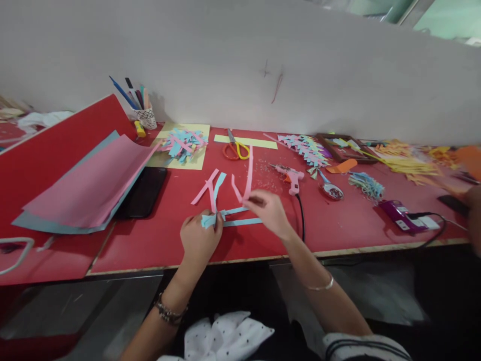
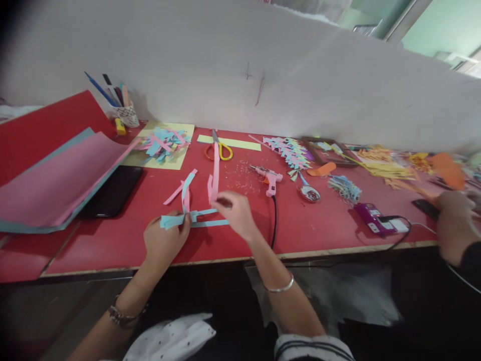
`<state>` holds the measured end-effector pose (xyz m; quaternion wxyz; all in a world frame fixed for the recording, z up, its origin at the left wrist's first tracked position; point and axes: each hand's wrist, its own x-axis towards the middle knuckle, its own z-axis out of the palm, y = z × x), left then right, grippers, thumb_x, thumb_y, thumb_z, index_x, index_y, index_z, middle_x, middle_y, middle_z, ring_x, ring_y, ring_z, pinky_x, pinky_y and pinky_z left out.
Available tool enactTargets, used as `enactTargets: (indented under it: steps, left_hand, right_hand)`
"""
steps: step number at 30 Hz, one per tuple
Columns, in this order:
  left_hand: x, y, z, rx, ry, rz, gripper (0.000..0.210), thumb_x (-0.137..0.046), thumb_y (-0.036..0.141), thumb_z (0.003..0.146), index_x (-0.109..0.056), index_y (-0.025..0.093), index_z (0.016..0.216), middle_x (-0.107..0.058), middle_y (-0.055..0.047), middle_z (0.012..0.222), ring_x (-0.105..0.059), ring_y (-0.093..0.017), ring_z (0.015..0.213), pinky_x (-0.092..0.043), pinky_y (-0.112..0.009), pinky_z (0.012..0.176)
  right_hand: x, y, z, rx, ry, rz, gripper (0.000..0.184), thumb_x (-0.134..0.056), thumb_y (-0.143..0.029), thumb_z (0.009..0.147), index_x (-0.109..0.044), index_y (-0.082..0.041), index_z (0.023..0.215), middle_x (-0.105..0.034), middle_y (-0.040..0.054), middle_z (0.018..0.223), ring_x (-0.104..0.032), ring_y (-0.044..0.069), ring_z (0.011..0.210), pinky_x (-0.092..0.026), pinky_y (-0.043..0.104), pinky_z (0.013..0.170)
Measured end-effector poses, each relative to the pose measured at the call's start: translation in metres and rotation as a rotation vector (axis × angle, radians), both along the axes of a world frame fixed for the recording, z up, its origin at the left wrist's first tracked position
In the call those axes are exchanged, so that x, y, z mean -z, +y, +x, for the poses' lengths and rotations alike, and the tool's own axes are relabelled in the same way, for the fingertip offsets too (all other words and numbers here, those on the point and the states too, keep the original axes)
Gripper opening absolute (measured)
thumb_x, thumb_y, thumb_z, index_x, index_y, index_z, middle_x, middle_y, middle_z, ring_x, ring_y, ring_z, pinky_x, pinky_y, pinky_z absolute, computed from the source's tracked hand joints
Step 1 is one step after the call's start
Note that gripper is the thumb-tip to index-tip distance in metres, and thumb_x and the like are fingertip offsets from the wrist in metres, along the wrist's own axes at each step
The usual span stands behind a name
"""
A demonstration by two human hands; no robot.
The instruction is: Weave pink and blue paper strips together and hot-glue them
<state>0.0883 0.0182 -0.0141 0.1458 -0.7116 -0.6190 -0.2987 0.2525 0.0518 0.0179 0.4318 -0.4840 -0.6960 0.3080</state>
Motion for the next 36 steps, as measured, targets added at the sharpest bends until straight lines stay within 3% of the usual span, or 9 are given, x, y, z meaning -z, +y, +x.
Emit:
enactTargets:
  steps: [6,13,18,20,23,26,29,36]
  left_hand:
    - [-0.001,0.001,-0.001,-0.002,-0.003,0.053,0.036,-0.039,0.029,0.081,-0.060,0.015,0.054,-0.055,-0.006,0.040,-0.051,-0.017,0.039,-0.029,-0.027,0.045]
    - [-0.004,0.001,-0.001,0.007,-0.042,-0.062,0.040,-0.037,0.031,0.082,-0.060,0.016,0.054,-0.058,-0.006,0.044,-0.051,-0.016,0.040,-0.032,-0.027,0.046]
    - [-0.012,-0.004,-0.010,0.196,-0.239,-0.330,0.034,-0.041,0.039,0.081,-0.066,0.019,0.069,-0.067,-0.005,0.068,-0.060,-0.016,0.058,-0.040,-0.025,0.052]
    - [-0.015,-0.006,-0.018,0.299,-0.282,-0.448,0.028,-0.046,0.040,0.078,-0.065,0.020,0.084,-0.068,-0.005,0.081,-0.063,-0.017,0.068,-0.044,-0.024,0.057]
    - [-0.015,-0.007,-0.031,0.437,-0.259,-0.541,0.039,-0.051,0.035,0.074,-0.054,0.016,0.108,-0.066,-0.009,0.099,-0.063,-0.020,0.085,-0.048,-0.028,0.069]
    - [-0.007,-0.005,-0.039,0.468,-0.229,-0.534,0.040,-0.047,0.024,0.076,-0.047,0.015,0.115,-0.064,-0.010,0.106,-0.061,-0.020,0.092,-0.048,-0.031,0.077]
    - [0.001,-0.002,-0.039,0.416,-0.150,-0.488,0.035,-0.045,0.018,0.076,-0.048,0.016,0.111,-0.065,-0.009,0.103,-0.063,-0.021,0.088,-0.050,-0.031,0.072]
    - [0.001,-0.004,-0.038,0.414,-0.063,-0.414,0.022,-0.044,0.017,0.078,-0.053,0.019,0.098,-0.067,-0.007,0.097,-0.064,-0.019,0.083,-0.049,-0.029,0.072]
  right_hand:
    - [0.025,-0.042,-0.008,-0.081,-0.224,0.144,0.013,-0.051,-0.021,0.080,-0.061,-0.017,0.072,-0.067,0.0036,0.075,-0.062,0.014,0.070,-0.047,0.024,0.065]
    - [0.035,-0.044,-0.014,-0.105,-0.267,0.220,0.016,-0.048,-0.020,0.082,-0.063,-0.019,0.078,-0.068,0.0049,0.081,-0.063,0.015,0.076,-0.048,0.026,0.071]
    - [0.035,-0.042,-0.016,-0.188,-0.349,0.242,0.020,-0.042,-0.017,0.084,-0.062,-0.019,0.078,-0.066,0.0055,0.083,-0.060,0.014,0.078,-0.048,0.027,0.072]
    - [0.035,-0.042,-0.016,-0.194,-0.385,0.258,0.021,-0.042,-0.015,0.084,-0.061,-0.019,0.076,-0.065,0.0062,0.084,-0.059,0.014,0.079,-0.048,0.026,0.072]
    - [0.036,-0.043,-0.015,-0.184,-0.437,0.289,0.021,-0.043,-0.015,0.084,-0.062,-0.018,0.077,-0.064,0.0068,0.084,-0.059,0.014,0.079,-0.048,0.026,0.071]
    - [0.038,-0.046,-0.015,-0.142,-0.487,0.334,0.021,-0.043,-0.017,0.085,-0.063,-0.019,0.081,-0.066,0.0059,0.083,-0.059,0.014,0.077,-0.047,0.026,0.070]
    - [0.039,-0.049,-0.017,-0.103,-0.538,0.389,0.023,-0.042,-0.015,0.085,-0.064,-0.018,0.079,-0.067,0.0049,0.082,-0.060,0.015,0.077,-0.046,0.026,0.069]
    - [0.039,-0.052,-0.022,-0.081,-0.648,0.490,0.028,-0.039,-0.014,0.086,-0.066,-0.017,0.081,-0.068,0.0068,0.083,-0.061,0.016,0.077,-0.046,0.028,0.069]
